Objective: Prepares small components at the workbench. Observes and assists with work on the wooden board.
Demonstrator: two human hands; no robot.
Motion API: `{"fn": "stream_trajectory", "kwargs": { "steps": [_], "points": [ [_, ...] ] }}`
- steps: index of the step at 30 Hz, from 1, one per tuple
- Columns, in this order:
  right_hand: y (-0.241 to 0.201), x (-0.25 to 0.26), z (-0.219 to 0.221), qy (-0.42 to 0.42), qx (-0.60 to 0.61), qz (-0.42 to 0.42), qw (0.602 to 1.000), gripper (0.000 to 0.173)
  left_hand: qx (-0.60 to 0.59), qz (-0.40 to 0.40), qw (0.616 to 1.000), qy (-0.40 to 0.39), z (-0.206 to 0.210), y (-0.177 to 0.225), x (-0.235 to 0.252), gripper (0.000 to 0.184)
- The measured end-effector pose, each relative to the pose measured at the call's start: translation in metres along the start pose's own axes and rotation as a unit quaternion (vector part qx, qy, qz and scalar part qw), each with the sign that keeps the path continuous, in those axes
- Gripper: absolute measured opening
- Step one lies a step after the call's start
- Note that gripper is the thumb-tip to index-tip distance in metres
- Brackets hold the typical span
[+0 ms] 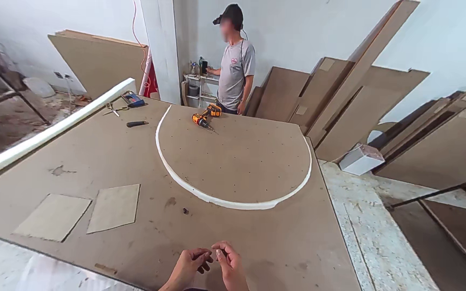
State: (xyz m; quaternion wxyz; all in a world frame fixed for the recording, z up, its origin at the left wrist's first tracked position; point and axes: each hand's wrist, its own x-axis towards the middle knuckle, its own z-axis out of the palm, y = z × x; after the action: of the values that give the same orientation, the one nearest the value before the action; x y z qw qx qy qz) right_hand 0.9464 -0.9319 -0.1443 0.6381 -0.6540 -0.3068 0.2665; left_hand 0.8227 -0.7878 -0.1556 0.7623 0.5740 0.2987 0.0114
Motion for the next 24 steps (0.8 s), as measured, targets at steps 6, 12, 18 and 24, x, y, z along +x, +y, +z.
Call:
{"fn": "stream_trajectory", "kwargs": {
  "steps": [6, 12, 18, 24],
  "points": [
    [0.0077, -0.0029, -0.0021, -0.009, 0.002, 0.008, 1.0, 0.024, -0.006, -0.009, 1.0, 0.0, 0.0001, -0.0039, 0.0008, 0.025],
    [0.0075, -0.0036, -0.0026, -0.01, 0.009, 0.008, 1.0, 0.024, -0.008, -0.014, 1.0, 0.003, -0.0012, -0.0057, 0.0006, 0.025],
    [0.0069, -0.003, -0.0024, -0.007, 0.0, 0.004, 1.0, 0.023, 0.005, -0.009, 1.0, 0.003, 0.0, -0.0033, -0.001, 0.026],
    [0.0079, -0.0045, -0.0006, -0.014, -0.003, 0.002, 1.0, 0.024, -0.002, -0.006, 1.0, 0.0, -0.0014, -0.004, -0.0013, 0.025]
  ]
}}
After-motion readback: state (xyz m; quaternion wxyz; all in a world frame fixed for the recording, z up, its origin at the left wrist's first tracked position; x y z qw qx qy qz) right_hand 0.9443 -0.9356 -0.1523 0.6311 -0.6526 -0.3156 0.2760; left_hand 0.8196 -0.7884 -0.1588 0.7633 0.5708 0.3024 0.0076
